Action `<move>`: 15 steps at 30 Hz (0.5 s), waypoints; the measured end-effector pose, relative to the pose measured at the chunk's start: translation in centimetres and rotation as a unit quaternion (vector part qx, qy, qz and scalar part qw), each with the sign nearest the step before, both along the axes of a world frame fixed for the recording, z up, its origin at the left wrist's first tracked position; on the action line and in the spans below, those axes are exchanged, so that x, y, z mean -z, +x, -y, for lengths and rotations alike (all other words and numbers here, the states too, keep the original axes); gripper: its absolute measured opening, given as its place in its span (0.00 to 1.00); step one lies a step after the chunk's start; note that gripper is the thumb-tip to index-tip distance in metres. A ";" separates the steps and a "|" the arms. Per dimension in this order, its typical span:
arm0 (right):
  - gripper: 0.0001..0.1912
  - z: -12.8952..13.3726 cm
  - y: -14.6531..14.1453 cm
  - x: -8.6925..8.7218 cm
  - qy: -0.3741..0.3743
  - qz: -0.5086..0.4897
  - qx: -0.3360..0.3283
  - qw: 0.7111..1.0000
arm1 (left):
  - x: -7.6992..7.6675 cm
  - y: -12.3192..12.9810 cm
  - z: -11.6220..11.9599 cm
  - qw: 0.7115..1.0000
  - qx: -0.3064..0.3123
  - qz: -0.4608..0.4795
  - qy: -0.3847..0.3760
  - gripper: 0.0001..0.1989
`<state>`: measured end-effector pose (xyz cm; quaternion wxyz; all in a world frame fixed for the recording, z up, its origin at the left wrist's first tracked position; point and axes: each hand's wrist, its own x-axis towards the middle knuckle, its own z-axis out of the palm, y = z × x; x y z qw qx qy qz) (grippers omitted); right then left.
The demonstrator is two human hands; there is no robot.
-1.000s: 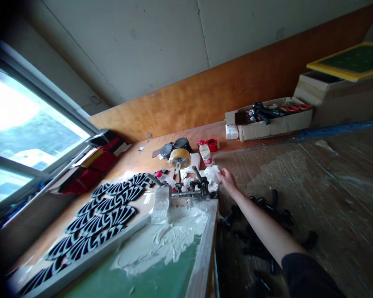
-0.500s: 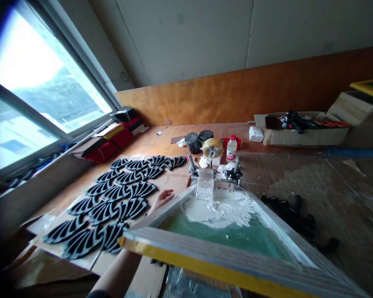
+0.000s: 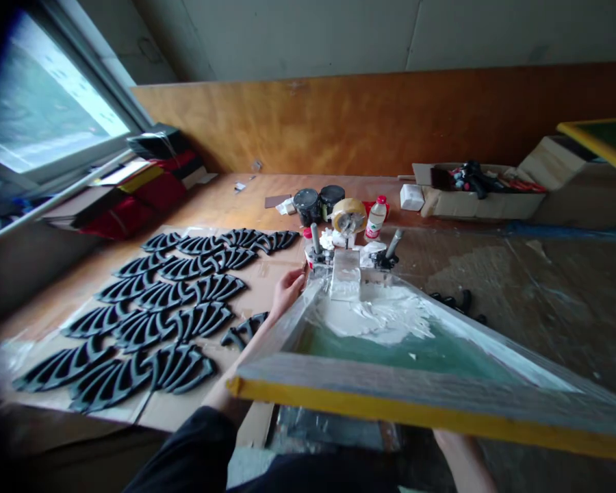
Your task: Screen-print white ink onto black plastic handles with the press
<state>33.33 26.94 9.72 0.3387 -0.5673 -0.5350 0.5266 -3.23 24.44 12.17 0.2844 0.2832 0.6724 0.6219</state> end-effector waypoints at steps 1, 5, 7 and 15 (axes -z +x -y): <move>0.23 0.8 0.3 -0.1 -0.007 -0.010 -0.004 1.000 | -0.7 0.8 1.4 1.000 -0.010 0.004 0.006 0.21; 0.25 2.7 -0.1 -1.5 -0.080 -0.083 -0.050 0.992 | -4.2 3.9 6.2 0.996 -0.059 0.010 0.068 0.20; 0.26 2.9 -1.1 -2.6 -0.115 -0.102 -0.096 0.983 | -6.3 5.1 7.9 0.992 -0.074 -0.007 0.104 0.19; 0.24 3.2 -2.7 -3.4 -0.148 -0.137 -0.178 0.963 | -13.3 9.1 10.8 0.973 -0.085 -0.101 0.187 0.15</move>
